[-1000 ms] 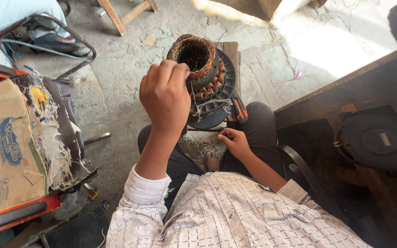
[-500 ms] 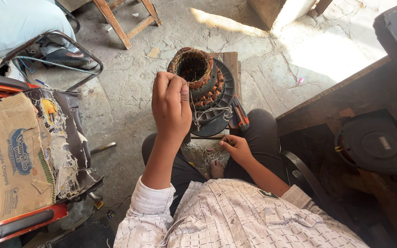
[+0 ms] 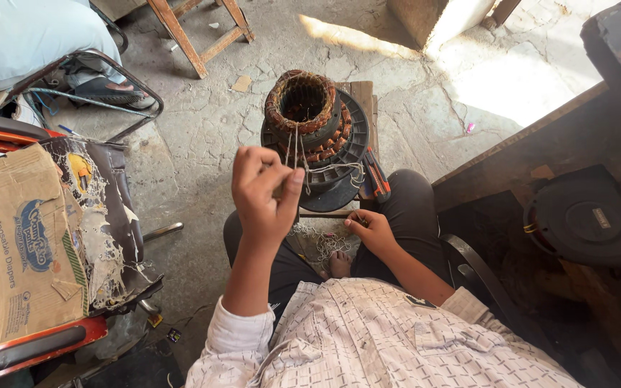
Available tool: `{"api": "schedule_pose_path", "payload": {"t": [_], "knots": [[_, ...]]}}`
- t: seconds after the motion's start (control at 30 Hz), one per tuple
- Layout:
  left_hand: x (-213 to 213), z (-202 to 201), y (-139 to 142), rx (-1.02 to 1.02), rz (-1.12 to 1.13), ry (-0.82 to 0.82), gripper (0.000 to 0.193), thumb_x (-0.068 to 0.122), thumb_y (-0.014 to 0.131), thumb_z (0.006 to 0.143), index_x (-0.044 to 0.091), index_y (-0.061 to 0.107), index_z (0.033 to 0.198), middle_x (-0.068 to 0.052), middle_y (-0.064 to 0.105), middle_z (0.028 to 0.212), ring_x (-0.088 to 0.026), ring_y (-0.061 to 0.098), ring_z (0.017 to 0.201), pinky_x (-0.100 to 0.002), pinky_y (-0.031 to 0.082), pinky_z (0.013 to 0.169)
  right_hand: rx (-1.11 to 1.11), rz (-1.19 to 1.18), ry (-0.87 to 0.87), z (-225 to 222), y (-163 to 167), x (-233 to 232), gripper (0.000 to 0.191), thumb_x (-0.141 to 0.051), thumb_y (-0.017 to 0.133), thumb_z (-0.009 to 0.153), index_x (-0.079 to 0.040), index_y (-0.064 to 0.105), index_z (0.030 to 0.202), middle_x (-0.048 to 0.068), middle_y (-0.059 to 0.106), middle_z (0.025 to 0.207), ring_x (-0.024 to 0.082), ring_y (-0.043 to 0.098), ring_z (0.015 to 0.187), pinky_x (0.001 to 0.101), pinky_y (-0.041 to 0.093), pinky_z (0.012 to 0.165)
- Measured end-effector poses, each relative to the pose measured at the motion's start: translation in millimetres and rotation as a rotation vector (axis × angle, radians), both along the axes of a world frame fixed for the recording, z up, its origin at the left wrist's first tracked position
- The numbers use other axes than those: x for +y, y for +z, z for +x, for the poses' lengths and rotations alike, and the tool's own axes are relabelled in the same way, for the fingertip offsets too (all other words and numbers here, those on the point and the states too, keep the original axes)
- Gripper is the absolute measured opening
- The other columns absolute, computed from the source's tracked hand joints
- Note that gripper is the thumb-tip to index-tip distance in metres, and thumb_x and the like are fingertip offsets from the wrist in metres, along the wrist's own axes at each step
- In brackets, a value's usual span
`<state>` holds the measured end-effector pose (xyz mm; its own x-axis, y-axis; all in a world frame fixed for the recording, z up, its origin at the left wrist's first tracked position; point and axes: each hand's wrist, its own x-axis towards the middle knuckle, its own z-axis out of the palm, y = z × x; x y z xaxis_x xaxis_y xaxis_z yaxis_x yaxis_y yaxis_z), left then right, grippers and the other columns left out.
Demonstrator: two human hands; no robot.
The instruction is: The person winds a thin wire around a cylindrical motor stator core, using both hands to guide and secure the wire in place. The stator rests on a small wooden stool, and the person adjusts the wire repeatedly to maintain tension.
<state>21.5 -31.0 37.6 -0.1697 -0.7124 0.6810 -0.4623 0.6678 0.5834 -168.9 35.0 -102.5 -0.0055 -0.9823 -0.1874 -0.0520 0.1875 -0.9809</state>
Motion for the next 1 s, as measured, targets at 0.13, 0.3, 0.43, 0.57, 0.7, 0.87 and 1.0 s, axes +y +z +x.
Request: {"api": "schedule_pose_path", "payload": {"t": [0.13,0.3,0.43,0.57,0.7,0.87,1.0], "knots": [[12,-4,-14,0.03,-0.026,-0.033,0.028,0.026,0.068,0.102,0.002,0.068,0.085,-0.006,0.054,0.091,-0.022,0.052,0.087,-0.035,0.043,0.076,0.04,0.013,0.001,-1,-1,3,0.021,-0.021,0.074,0.093,0.0,0.071,0.089,-0.002,0.062,0.072,0.004,0.05,0.067,0.0244,0.041,0.059],[46,-9,-33,0.221,0.026,-0.214,0.025,0.027,0.064,0.102,0.003,0.068,0.095,-0.005,0.056,0.096,-0.019,0.057,0.094,-0.034,0.048,0.084,0.075,-0.004,0.029,1,-1,6,0.02,-0.02,0.074,0.092,0.0,0.072,0.09,-0.003,0.065,0.073,0.003,0.051,0.065,0.0238,0.041,0.057],[70,-8,-46,0.739,0.431,-0.561,0.029,0.03,0.074,0.099,0.003,0.066,0.089,-0.006,0.056,0.094,-0.017,0.055,0.089,-0.032,0.047,0.078,0.042,-0.07,0.03,0,-4,6,0.02,-0.019,0.074,0.092,0.001,0.071,0.09,-0.003,0.066,0.075,0.002,0.053,0.069,0.0229,0.044,0.061],[90,0,-54,0.382,0.341,-0.512,0.033,0.034,0.07,0.1,0.004,0.068,0.086,-0.005,0.056,0.088,-0.018,0.059,0.086,-0.031,0.048,0.078,-0.031,-0.09,-0.01,-2,-9,10,0.02,-0.017,0.074,0.094,0.001,0.069,0.088,-0.003,0.06,0.073,0.003,0.05,0.069,0.0237,0.041,0.06],[98,4,-64,0.265,0.412,-0.452,0.034,0.033,0.066,0.099,0.001,0.07,0.088,-0.007,0.057,0.085,-0.019,0.059,0.08,-0.031,0.048,0.073,-0.091,-0.11,0.042,0,-13,17,0.019,-0.017,0.072,0.095,0.0,0.068,0.089,-0.004,0.061,0.075,0.002,0.051,0.07,0.0232,0.043,0.061],[94,11,-87,0.176,0.509,-0.401,0.033,0.032,0.067,0.1,0.001,0.072,0.09,-0.005,0.065,0.086,-0.018,0.065,0.084,-0.03,0.05,0.078,-0.089,-0.159,0.164,5,-10,23,0.022,-0.017,0.072,0.099,0.002,0.066,0.089,-0.001,0.058,0.076,0.005,0.047,0.071,0.0244,0.039,0.061],[97,10,-120,0.672,0.854,-0.56,0.028,0.026,0.068,0.103,-0.002,0.072,0.096,-0.004,0.064,0.092,-0.014,0.061,0.09,-0.03,0.048,0.083,-0.198,-0.194,0.202,6,0,19,0.018,-0.017,0.067,0.097,0.001,0.068,0.101,0.0,0.065,0.087,0.006,0.055,0.081,0.0249,0.046,0.071]]}}
